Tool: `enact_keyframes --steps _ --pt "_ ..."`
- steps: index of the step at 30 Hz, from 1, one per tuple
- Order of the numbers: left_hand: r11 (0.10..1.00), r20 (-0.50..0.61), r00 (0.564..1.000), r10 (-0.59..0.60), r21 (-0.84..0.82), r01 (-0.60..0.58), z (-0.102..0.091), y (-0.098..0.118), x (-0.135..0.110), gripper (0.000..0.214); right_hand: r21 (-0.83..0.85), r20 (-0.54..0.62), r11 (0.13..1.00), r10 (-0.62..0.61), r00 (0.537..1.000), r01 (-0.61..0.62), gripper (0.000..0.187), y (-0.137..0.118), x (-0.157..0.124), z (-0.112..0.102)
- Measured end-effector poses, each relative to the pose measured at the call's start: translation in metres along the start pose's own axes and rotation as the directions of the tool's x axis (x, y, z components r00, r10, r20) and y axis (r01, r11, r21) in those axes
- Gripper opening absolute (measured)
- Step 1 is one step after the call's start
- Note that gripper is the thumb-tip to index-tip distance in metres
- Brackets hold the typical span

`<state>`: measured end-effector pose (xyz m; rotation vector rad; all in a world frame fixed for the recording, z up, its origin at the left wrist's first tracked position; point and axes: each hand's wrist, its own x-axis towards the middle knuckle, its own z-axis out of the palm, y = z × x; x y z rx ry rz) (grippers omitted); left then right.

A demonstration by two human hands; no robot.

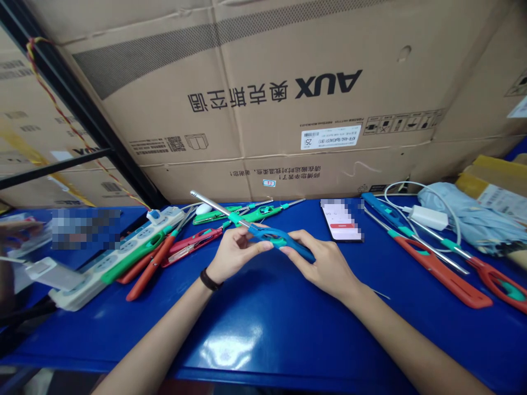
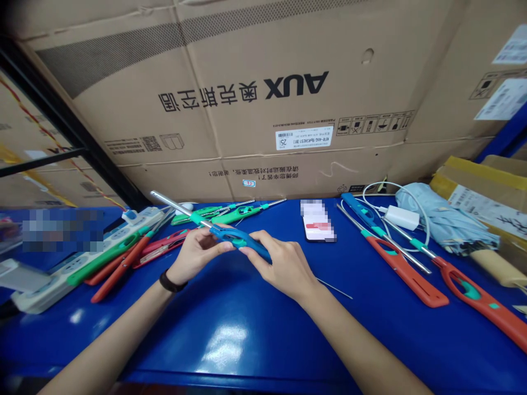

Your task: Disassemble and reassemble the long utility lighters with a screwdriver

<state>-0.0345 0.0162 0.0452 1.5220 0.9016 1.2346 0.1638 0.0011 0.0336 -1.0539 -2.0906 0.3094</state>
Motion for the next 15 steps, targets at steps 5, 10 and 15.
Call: enact_keyframes --steps 5,10,15 --pt "0.987 0.043 0.999 0.022 0.157 -0.028 -0.0018 0.0086 -0.0031 0.017 -0.017 0.029 0.999 -0.046 0.999 0.046 0.025 0.0021 0.0012 -0.0049" --pt "0.984 0.076 0.997 0.022 0.177 -0.035 -0.0019 0.0084 -0.0054 0.018 -0.007 0.058 0.998 -0.066 0.996 0.067 0.024 0.0034 0.0011 -0.0076" --pt "0.987 0.087 0.995 0.044 0.150 -0.056 -0.0008 0.0026 -0.0068 0.019 -0.021 0.036 0.995 -0.097 0.995 0.098 0.025 0.0012 -0.0004 -0.0081"
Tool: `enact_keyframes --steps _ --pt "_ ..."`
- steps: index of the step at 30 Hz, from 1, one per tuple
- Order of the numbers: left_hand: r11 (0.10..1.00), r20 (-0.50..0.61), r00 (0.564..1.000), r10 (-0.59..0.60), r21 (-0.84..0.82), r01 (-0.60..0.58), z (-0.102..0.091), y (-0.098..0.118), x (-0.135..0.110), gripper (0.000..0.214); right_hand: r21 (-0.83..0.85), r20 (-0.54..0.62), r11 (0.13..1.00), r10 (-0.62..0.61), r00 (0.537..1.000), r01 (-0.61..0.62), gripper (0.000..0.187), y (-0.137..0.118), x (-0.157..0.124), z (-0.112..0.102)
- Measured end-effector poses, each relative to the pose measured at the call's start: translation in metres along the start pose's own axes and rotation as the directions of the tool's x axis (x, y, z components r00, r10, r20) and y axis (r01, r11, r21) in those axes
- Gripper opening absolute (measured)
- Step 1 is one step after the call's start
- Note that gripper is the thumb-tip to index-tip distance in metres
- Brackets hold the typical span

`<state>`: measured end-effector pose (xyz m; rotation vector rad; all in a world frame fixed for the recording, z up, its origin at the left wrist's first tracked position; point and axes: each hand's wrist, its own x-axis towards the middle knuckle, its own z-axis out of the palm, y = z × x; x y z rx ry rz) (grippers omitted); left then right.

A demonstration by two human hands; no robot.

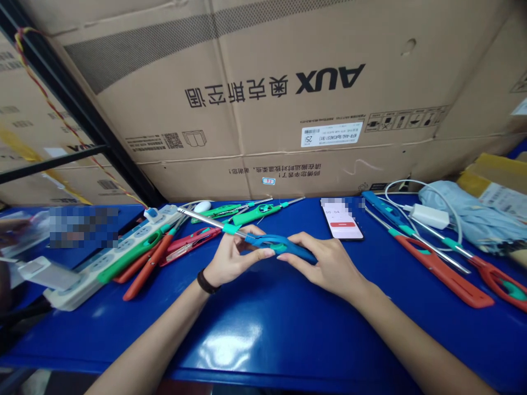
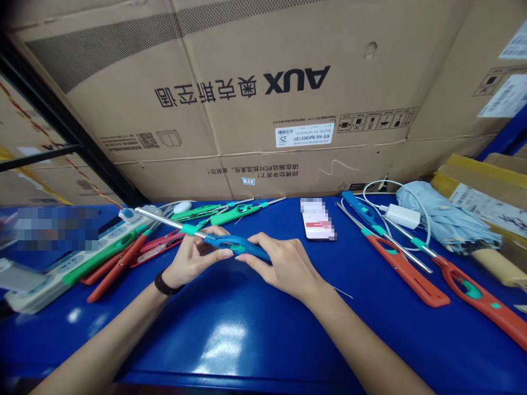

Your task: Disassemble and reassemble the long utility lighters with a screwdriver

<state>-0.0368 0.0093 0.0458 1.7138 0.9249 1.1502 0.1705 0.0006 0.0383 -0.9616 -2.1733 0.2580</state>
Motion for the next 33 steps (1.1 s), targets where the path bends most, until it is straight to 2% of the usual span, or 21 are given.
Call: enact_keyframes --steps 10,15,20,27,33 --pt "0.999 -0.005 1.000 -0.030 -0.042 0.029 0.0019 -0.0016 -0.0003 0.022 0.065 0.066 0.996 0.051 0.997 -0.055 0.022 0.0001 0.0016 -0.0015" --pt "1.000 0.061 0.998 -0.031 0.002 0.031 0.0026 -0.0039 -0.0006 0.020 -0.008 0.179 0.997 0.083 0.980 -0.083 0.023 -0.0016 0.0031 0.0008" --pt "0.998 0.084 0.995 -0.062 0.000 0.062 0.0015 -0.0098 0.0007 0.025 0.071 0.216 0.992 0.086 0.973 -0.103 0.021 -0.0012 0.0036 0.0040" --pt "0.997 0.089 0.993 0.075 -0.032 -0.072 -0.0007 -0.0068 0.0046 0.019 0.169 0.172 0.979 0.083 0.981 -0.113 0.022 0.0010 0.0045 0.0024" --pt "0.988 0.067 0.986 0.153 -0.028 -0.151 0.0006 -0.0043 0.0016 0.014 0.243 0.245 0.956 0.102 0.964 -0.163 0.018 -0.0018 0.0030 0.0066"
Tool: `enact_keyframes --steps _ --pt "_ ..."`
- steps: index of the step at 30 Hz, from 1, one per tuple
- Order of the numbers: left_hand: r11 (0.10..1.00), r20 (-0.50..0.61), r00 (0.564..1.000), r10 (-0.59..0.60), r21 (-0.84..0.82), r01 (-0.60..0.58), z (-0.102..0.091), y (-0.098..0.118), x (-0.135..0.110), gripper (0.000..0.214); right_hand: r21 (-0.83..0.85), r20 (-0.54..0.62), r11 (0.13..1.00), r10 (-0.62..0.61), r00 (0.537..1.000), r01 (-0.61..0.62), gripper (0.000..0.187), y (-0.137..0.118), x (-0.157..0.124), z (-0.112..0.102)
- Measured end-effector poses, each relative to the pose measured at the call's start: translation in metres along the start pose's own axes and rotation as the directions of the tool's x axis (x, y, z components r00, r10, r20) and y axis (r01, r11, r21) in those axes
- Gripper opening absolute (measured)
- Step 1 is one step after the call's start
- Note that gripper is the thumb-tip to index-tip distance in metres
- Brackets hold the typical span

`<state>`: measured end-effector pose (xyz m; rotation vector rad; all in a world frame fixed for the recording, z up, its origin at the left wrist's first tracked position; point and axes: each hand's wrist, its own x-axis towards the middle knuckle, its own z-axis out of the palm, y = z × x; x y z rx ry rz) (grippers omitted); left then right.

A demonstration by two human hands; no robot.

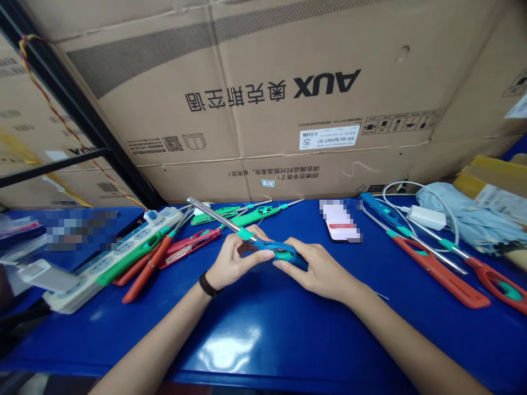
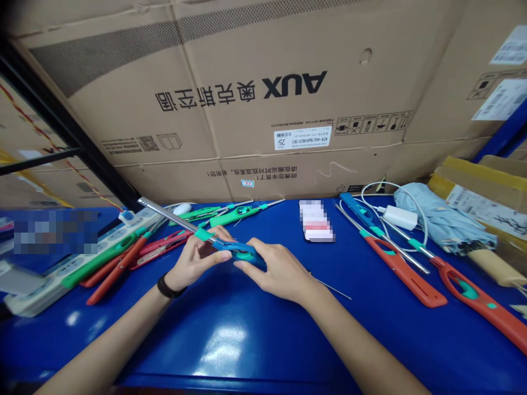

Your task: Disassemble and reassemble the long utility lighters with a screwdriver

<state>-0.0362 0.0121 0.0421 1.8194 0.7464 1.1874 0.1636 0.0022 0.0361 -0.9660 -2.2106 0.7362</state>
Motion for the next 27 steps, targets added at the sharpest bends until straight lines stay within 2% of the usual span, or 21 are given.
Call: enact_keyframes --steps 4,8,14,19,23,27 --pt "1.000 -0.002 1.000 0.020 0.011 -0.020 0.0028 0.0019 -0.0006 0.012 0.053 0.019 0.998 0.023 1.000 -0.024 0.021 -0.0032 -0.0004 0.0028" --pt "0.999 0.002 1.000 -0.014 -0.032 0.014 0.0029 -0.0006 -0.0004 0.019 0.075 -0.025 0.997 0.034 0.999 -0.032 0.020 -0.0022 0.0010 0.0017" --pt "0.988 -0.121 0.989 -0.090 -0.134 0.074 0.0045 -0.0013 -0.0016 0.017 0.058 -0.060 0.997 0.051 0.997 -0.047 0.023 -0.0005 0.0009 0.0014" --pt "0.992 -0.104 0.990 -0.095 -0.095 0.086 0.0082 0.0010 -0.0012 0.016 0.069 -0.102 0.996 0.063 0.993 -0.056 0.029 -0.0007 0.0003 0.0069" --pt "0.988 -0.061 0.986 -0.154 -0.015 0.153 0.0067 -0.0001 -0.0011 0.013 0.141 -0.102 0.987 0.097 0.990 -0.082 0.031 0.0030 0.0025 0.0087" --pt "0.980 -0.113 0.974 -0.199 -0.023 0.197 0.0072 0.0009 -0.0003 0.014 0.111 -0.115 0.987 0.128 0.985 -0.115 0.031 0.0053 0.0037 0.0059"
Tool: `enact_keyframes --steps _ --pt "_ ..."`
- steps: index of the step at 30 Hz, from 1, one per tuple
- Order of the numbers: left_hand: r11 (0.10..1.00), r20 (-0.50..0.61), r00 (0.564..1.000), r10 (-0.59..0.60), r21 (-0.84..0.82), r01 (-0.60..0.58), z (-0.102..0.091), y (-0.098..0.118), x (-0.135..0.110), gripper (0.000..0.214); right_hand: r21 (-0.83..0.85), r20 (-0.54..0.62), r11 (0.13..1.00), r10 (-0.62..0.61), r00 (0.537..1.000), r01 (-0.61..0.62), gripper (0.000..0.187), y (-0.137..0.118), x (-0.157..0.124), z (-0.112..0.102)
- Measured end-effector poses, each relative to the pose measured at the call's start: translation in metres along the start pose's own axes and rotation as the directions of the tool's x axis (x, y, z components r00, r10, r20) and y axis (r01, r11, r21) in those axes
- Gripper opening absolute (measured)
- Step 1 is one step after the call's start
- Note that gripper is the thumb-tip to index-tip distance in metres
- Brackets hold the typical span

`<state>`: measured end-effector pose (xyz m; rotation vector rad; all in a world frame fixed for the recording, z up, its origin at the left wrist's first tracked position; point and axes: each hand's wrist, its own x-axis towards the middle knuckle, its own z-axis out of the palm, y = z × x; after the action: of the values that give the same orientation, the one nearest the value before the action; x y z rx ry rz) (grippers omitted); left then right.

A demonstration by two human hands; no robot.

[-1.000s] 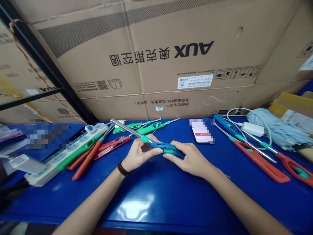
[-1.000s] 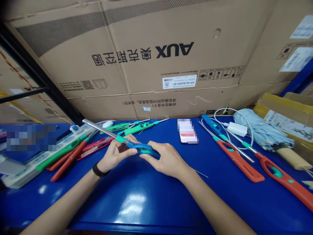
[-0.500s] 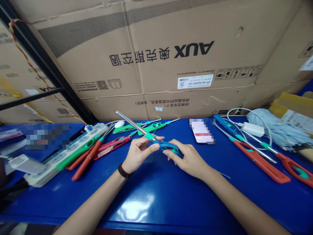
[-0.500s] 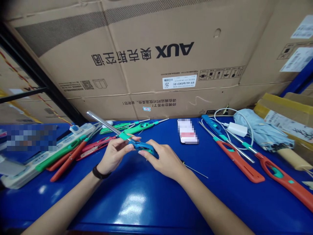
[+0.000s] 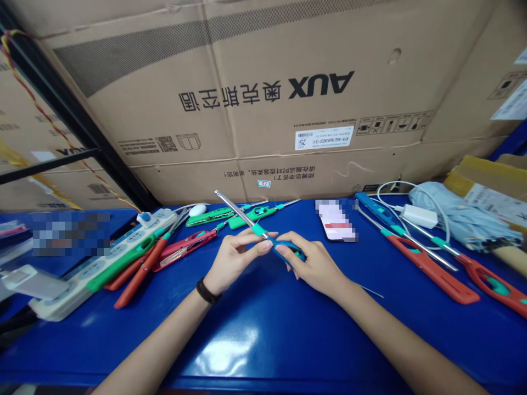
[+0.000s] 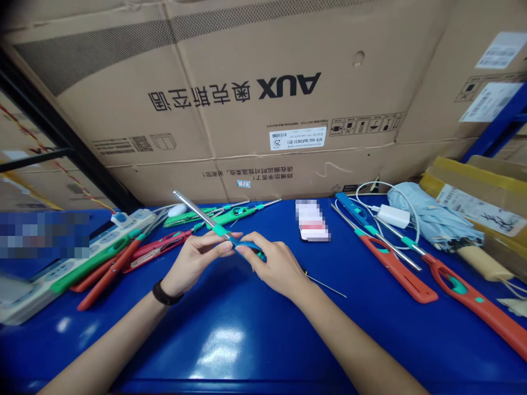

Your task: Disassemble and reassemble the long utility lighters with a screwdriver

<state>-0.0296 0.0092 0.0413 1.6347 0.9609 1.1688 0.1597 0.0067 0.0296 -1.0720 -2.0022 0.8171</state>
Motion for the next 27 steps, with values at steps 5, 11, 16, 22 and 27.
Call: enact_keyframes --steps 5,11,16,22,27 --pt "0.999 0.012 0.999 -0.035 0.017 0.035 -0.001 0.004 0.003 0.019 -0.066 0.032 0.998 0.026 0.999 -0.024 0.027 -0.002 0.000 -0.002" --pt "0.999 0.045 0.998 -0.047 0.012 0.046 -0.001 0.005 0.002 0.022 0.106 0.068 0.994 -0.005 0.998 -0.002 0.020 -0.004 0.001 0.001" --pt "0.998 0.020 0.998 -0.061 -0.009 0.061 0.002 0.002 0.000 0.025 0.118 0.054 0.993 0.005 0.999 -0.011 0.018 -0.008 0.000 0.002" --pt "0.999 0.010 0.999 -0.053 -0.010 0.053 0.004 0.003 0.000 0.022 0.092 0.020 0.996 0.013 1.000 -0.015 0.019 -0.011 -0.003 0.004" --pt "0.999 -0.010 0.999 -0.032 -0.041 0.032 0.006 0.006 -0.001 0.019 0.080 -0.015 0.997 0.008 1.000 -0.007 0.019 -0.012 -0.005 0.010"
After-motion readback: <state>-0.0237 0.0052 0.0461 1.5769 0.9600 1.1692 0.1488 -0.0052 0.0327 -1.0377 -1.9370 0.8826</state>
